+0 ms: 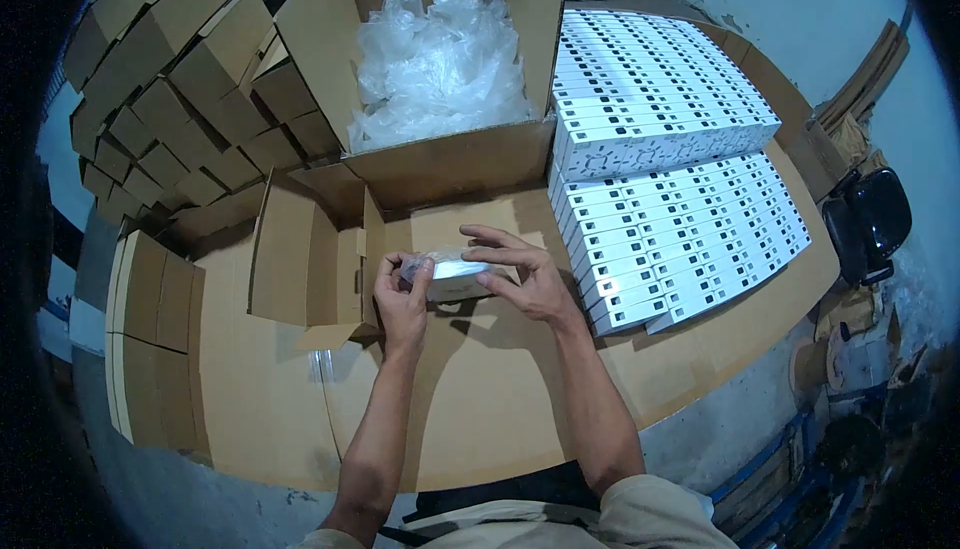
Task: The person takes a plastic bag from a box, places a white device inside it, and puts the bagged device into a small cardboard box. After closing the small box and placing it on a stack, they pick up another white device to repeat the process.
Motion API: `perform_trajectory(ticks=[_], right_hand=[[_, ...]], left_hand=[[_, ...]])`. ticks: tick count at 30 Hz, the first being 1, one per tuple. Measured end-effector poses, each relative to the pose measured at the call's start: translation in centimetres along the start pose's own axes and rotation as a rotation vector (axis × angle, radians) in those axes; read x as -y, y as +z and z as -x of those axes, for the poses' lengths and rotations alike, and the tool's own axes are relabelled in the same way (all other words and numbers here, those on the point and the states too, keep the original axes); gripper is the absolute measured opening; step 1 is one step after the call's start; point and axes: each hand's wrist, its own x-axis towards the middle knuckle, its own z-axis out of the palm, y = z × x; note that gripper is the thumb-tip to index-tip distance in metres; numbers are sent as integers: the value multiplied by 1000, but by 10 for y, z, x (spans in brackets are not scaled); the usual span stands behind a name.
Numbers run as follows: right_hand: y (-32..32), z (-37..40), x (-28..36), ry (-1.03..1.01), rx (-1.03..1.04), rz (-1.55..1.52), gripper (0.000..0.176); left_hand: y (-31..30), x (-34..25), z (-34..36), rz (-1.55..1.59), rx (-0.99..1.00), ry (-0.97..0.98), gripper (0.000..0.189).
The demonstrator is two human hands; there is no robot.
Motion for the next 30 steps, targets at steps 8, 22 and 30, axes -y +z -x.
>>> perform_trajectory(ticks=[8,22,30], right_hand=[[0,-2,2,29,80,344,34],[0,-2,5,196,20,332,31],[-1,-1,2,202,-15,351,31]], left_hand=[[-1,0,-1,-59,11,45,26],[13,-4,14,-228,-138,356,47],[11,-16,23,-945,60,962,39]])
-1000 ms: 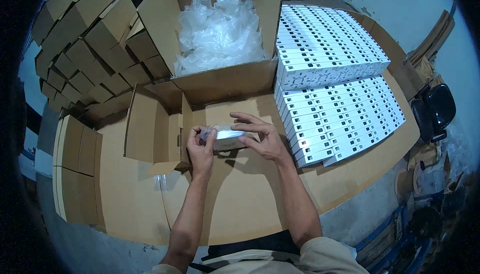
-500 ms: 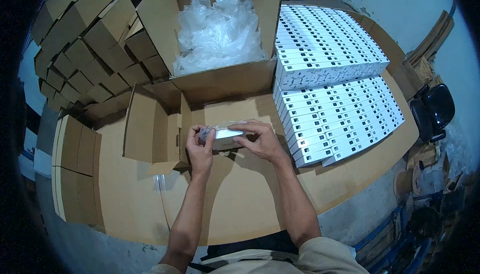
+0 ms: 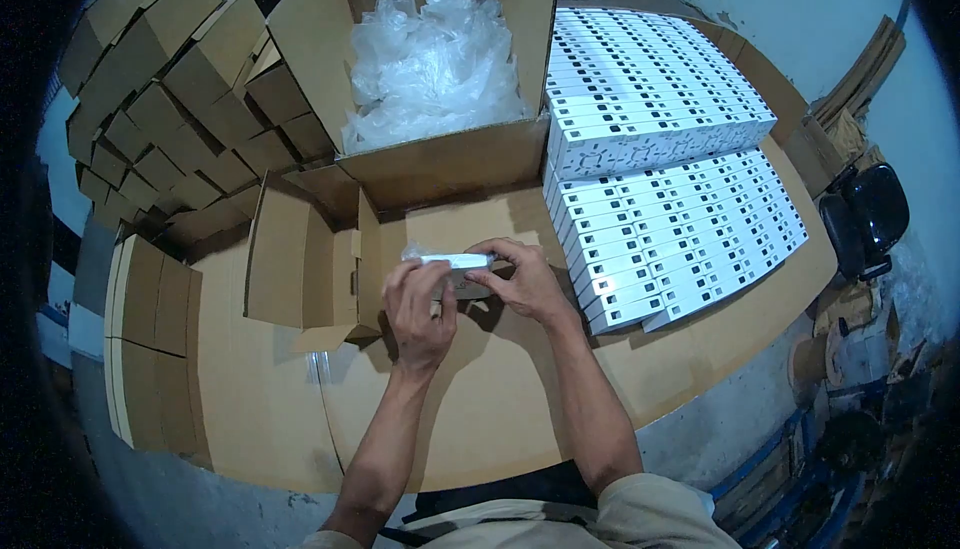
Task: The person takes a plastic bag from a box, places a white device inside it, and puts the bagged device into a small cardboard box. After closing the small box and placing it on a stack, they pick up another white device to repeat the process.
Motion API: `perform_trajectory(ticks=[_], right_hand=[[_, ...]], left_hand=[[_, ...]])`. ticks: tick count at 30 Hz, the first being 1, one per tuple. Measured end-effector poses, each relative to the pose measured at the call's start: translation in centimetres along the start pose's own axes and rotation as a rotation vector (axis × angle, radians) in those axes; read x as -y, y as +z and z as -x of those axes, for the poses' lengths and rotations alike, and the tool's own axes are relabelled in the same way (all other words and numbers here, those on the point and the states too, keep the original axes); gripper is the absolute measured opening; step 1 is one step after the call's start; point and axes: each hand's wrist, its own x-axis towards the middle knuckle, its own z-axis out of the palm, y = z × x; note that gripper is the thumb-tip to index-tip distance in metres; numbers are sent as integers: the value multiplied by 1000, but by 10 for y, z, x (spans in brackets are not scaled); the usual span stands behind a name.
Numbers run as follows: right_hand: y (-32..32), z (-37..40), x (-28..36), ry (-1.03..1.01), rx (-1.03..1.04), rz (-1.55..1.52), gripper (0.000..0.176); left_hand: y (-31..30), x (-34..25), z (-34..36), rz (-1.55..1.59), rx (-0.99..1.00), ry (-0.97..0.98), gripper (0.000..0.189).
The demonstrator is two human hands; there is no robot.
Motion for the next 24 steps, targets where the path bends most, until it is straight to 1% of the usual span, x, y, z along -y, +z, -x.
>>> perform_trajectory(ticks=[3,7,9,12,15,16,18,19,22,24], right_hand=[[-1,0,1,4,5,9,32],[-1,1,-3,-70,-4,50,33],[-2,1,-4,-42,6,49,34],[-5,1,3,-22,22,73,36],[-6,2,1,-14,28,66,37],[-7,2,0,-12,28,56,38],[-7,0,-2,-107,16,40,39],[-7,-1,2,-154,10,32,40],[-6,0,14,-205,-52,58,39],[-9,1,9,-114,22,19,37]], left_hand=[[0,-3,-2,-3,60,-10,31],[2,4,-2,36,60,-53,31],[2,8,-2,48,48,-74,30],[-1,10,-4,140,56,-152,28],[-4,11,-6,331,79,-273,25],[-6,10,-6,397,105,-353,26],[-8,8,-7,529,159,-512,26],[-7,9,-6,570,159,-527,27],[-3,13,-4,651,162,-553,29],[-3,14,-4,647,163,-551,30]])
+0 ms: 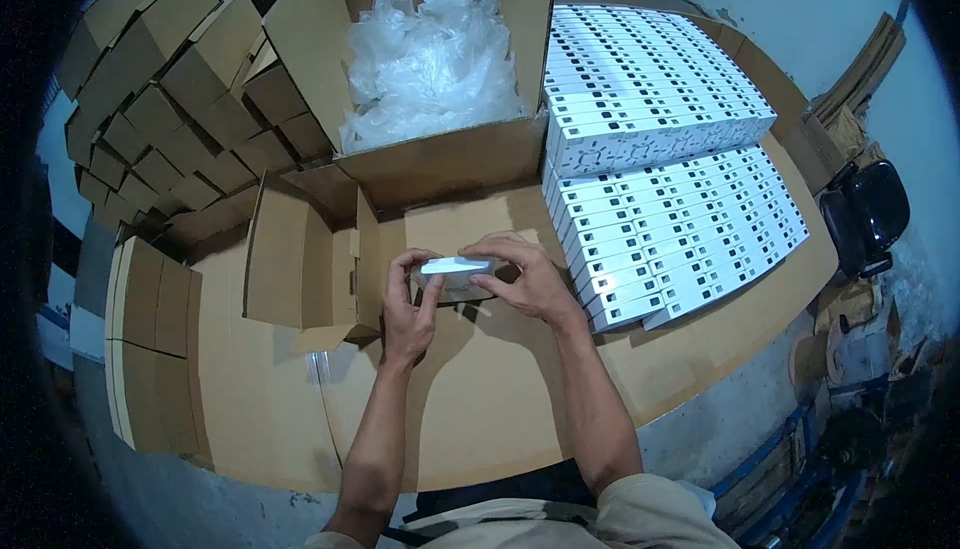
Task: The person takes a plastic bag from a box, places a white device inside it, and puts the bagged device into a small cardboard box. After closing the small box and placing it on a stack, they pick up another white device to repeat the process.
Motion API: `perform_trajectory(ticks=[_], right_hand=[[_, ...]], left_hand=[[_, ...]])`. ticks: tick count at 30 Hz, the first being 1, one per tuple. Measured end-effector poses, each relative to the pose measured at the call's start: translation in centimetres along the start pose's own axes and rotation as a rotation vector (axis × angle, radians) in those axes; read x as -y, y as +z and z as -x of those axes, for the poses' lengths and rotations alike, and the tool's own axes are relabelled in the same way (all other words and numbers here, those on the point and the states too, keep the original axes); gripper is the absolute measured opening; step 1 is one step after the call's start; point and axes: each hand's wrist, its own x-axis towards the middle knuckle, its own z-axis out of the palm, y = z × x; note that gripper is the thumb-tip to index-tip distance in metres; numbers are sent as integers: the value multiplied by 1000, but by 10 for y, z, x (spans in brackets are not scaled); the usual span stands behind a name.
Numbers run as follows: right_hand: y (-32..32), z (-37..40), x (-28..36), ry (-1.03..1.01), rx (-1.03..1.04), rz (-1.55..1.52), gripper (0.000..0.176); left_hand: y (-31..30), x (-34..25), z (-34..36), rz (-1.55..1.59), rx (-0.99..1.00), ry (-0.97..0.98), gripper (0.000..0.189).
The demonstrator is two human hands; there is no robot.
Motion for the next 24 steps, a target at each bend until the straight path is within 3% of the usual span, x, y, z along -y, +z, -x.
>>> perform_trajectory(ticks=[4,8,11,13,16,20,24], right_hand=[[-4,2,-3,-7,23,123,31],[-4,5,1,77,-19,20,28],[0,5,-10,115,-93,-121,28],[2,1,-14,124,-162,-184,29],[13,-16,-10,74,-200,-264,29],[39,-62,9,-89,-188,-278,27],[67,-115,35,-210,-146,-205,27]], left_hand=[[1,-1,2,0,17,-55,39],[-2,3,15,-25,56,-182,64],[0,7,35,-158,3,-115,80],[-7,5,51,-248,-1,-70,82],[-24,-16,80,-593,180,29,78],[-40,-41,110,-778,385,-6,68],[-51,-56,135,-836,440,-67,68]])
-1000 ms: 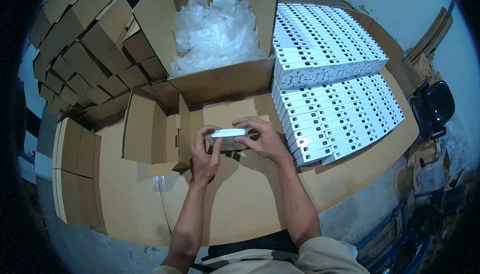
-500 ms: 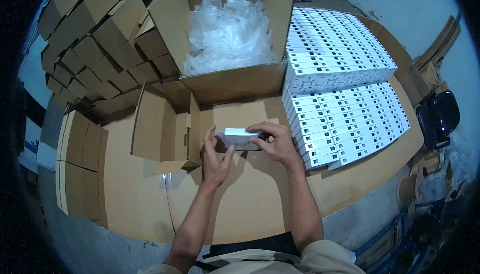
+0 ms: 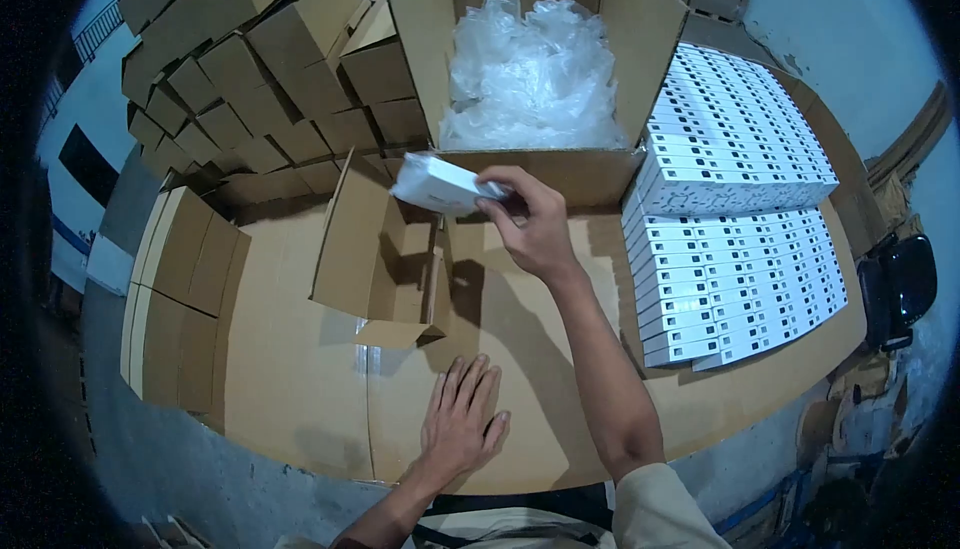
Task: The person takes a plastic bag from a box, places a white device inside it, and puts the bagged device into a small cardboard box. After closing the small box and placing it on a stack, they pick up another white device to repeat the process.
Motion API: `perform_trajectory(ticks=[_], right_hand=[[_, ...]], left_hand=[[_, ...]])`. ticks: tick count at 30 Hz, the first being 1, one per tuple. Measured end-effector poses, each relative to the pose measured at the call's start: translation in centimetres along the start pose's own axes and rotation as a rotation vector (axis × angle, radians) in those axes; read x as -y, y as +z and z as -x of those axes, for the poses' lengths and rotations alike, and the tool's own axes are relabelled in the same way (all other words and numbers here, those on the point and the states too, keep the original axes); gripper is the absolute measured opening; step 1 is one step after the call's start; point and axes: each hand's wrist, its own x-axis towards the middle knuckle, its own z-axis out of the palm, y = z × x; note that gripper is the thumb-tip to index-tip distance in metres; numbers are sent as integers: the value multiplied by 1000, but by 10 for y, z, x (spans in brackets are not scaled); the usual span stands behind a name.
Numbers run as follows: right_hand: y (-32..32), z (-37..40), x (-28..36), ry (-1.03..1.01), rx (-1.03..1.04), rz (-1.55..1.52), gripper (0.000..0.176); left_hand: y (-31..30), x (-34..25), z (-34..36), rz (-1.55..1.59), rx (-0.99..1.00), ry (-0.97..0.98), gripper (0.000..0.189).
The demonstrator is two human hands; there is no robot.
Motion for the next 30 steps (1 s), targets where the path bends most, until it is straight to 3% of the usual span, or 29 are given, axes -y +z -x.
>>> perform_trajectory(ticks=[5,17,30], right_hand=[[34,-34,-2,-18,54,17,27],[44,-50,0,-164,185,340,26],[67,-47,-14,-243,183,638,26]], left_hand=[[-3,1,17,20,29,-9,69],[-3,4,14,46,38,7,67],[-4,5,15,55,39,14,65]])
